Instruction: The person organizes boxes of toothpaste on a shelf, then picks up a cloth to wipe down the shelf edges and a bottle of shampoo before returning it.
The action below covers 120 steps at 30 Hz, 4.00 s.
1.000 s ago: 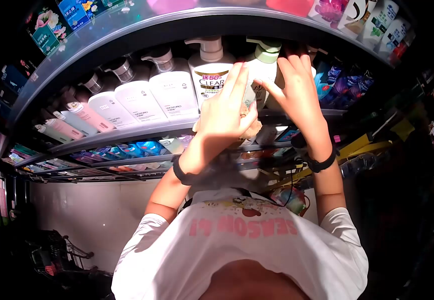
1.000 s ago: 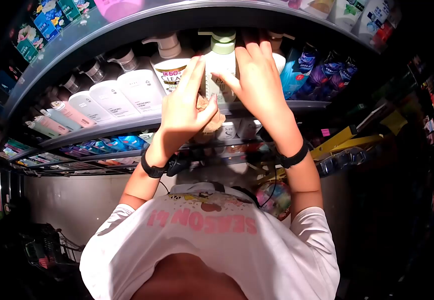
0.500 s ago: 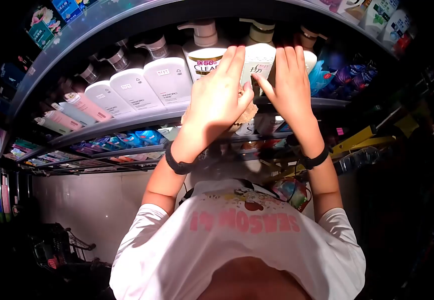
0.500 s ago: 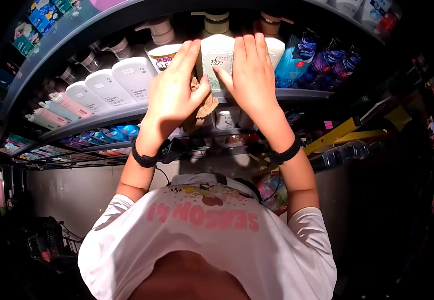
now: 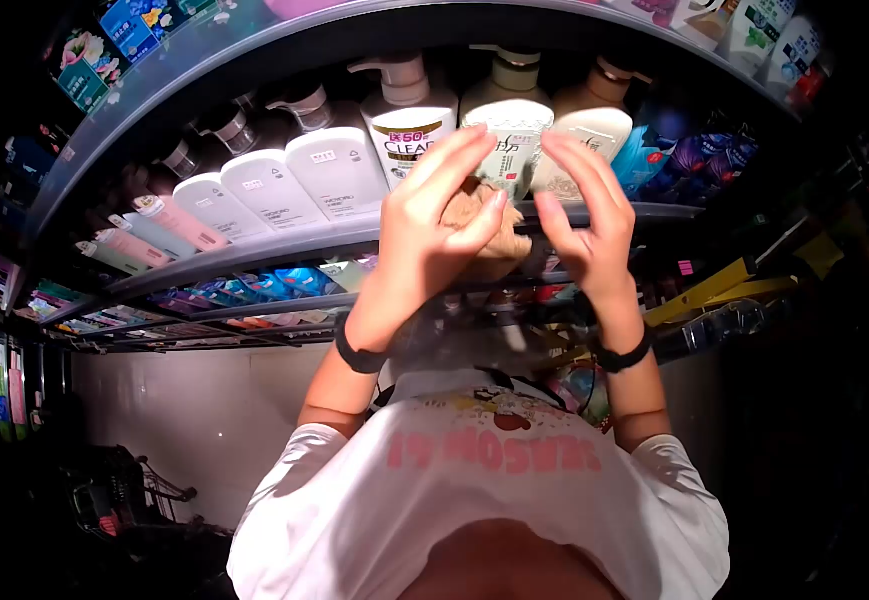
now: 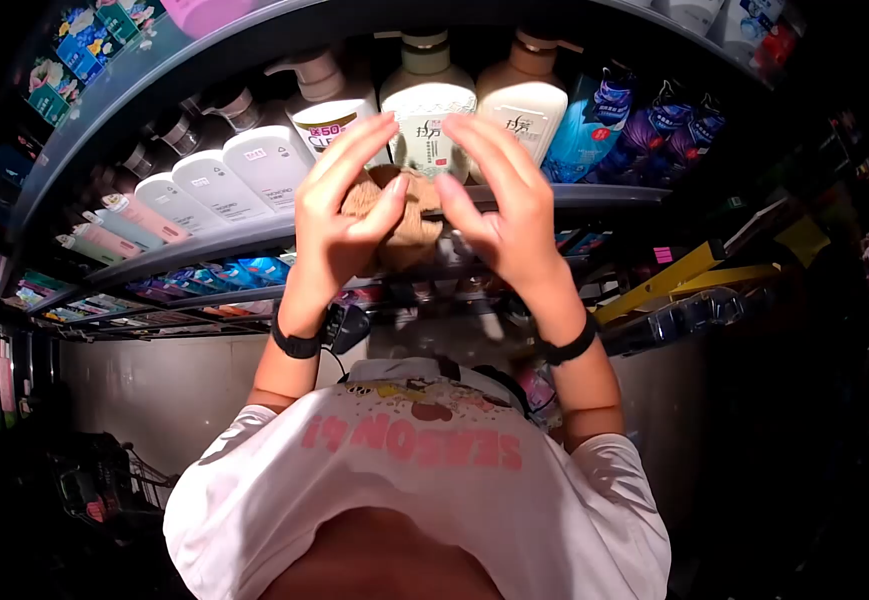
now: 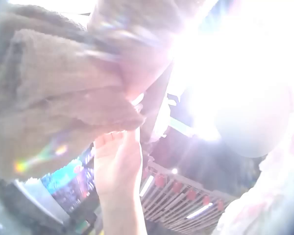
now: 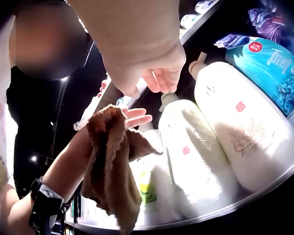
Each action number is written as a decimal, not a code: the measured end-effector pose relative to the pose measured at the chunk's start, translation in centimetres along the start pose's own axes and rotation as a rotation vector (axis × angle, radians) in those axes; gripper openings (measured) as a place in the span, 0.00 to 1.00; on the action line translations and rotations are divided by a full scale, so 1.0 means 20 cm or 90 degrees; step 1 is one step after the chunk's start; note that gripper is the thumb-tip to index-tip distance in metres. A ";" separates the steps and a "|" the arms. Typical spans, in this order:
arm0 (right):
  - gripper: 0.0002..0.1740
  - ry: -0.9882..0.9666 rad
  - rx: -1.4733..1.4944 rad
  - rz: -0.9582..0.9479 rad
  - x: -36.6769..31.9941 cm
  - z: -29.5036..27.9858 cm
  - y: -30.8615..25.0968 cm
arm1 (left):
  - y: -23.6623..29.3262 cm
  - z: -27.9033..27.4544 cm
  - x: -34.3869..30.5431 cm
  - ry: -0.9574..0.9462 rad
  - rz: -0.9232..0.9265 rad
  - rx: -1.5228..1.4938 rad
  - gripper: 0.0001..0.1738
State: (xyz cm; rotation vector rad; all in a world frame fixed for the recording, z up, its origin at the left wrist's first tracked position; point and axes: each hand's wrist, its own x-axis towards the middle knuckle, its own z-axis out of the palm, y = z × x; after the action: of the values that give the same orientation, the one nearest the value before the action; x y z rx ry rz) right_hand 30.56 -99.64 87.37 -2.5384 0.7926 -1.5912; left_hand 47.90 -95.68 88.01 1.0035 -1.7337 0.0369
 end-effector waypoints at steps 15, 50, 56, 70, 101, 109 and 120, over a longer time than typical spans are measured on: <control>0.14 0.094 0.317 0.478 -0.51 0.04 0.15 | -0.12 0.38 -0.29 -0.217 0.019 -0.162 0.31; 0.20 0.105 -0.370 0.542 -0.64 -0.27 0.56 | 0.12 1.28 -0.20 -0.182 0.214 0.111 0.21; 0.25 0.344 -0.024 0.864 -0.67 -0.32 0.76 | 0.16 1.40 -0.14 -0.177 0.237 0.051 0.22; 0.20 0.021 -0.037 0.513 -0.59 -0.11 0.44 | 0.04 0.87 -0.34 -0.139 0.036 0.165 0.26; 0.20 -0.113 -0.079 0.303 -0.24 1.18 -0.65 | -0.59 -0.72 -0.79 -0.021 -0.055 0.274 0.20; 0.21 -0.215 -0.057 0.172 -0.10 1.63 -1.00 | -0.83 -1.18 -0.97 0.048 -0.122 0.435 0.18; 0.24 -0.337 0.165 0.104 0.08 2.12 -1.25 | -1.07 -1.69 -1.09 0.149 -0.275 0.452 0.18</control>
State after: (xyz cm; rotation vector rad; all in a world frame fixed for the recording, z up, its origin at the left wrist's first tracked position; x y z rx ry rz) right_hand 77.12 -88.20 76.17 -2.4490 0.6561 -0.8438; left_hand 88.91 -80.26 75.54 1.7948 -1.2661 0.4981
